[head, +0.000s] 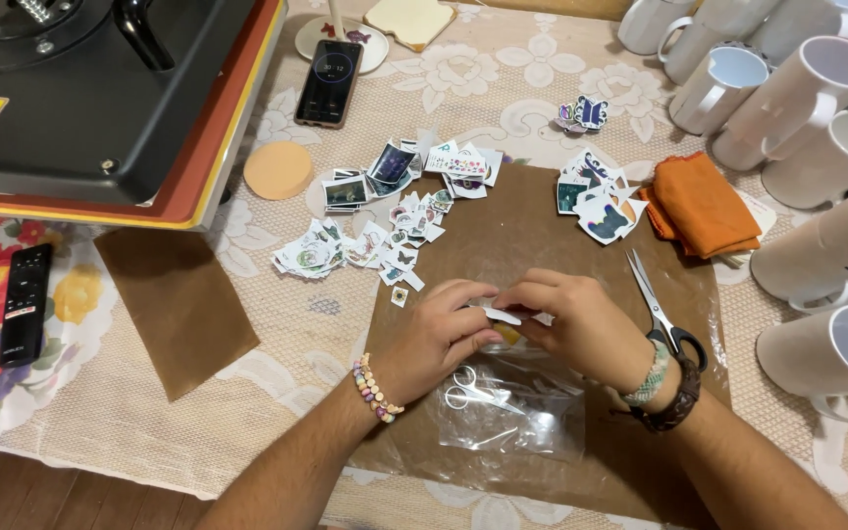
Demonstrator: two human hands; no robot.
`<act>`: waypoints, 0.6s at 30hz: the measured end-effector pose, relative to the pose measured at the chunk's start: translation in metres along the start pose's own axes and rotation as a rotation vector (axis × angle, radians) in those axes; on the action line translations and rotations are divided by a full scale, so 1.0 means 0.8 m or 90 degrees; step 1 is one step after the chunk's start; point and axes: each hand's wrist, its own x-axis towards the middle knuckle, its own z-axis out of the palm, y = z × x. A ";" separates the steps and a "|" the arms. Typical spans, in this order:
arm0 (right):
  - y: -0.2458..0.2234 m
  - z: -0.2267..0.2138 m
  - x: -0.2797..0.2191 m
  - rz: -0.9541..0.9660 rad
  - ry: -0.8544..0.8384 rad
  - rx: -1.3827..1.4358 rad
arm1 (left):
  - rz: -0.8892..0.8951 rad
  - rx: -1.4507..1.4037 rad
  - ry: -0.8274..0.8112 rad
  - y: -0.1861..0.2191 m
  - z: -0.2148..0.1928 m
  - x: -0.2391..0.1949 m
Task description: The person places several small printed stickers into a clear plastic bag and seals it. They then pick up a printed sticker of a bear and use scissors to carefully cut around the outline of the image.
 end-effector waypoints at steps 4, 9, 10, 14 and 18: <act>-0.008 -0.001 0.009 0.029 -0.078 0.041 | -0.002 0.005 0.005 -0.010 0.005 -0.004; -0.005 -0.007 0.010 0.073 -0.268 -0.177 | 0.010 0.039 0.006 -0.013 0.007 -0.006; -0.005 -0.009 0.011 0.073 -0.269 -0.176 | 0.010 0.038 0.006 -0.013 0.007 -0.006; -0.006 -0.020 0.011 0.055 -0.338 -0.346 | 0.043 0.063 0.000 -0.015 0.009 -0.004; -0.002 -0.035 0.006 0.042 -0.353 -0.448 | 0.070 0.074 0.034 -0.015 0.007 0.001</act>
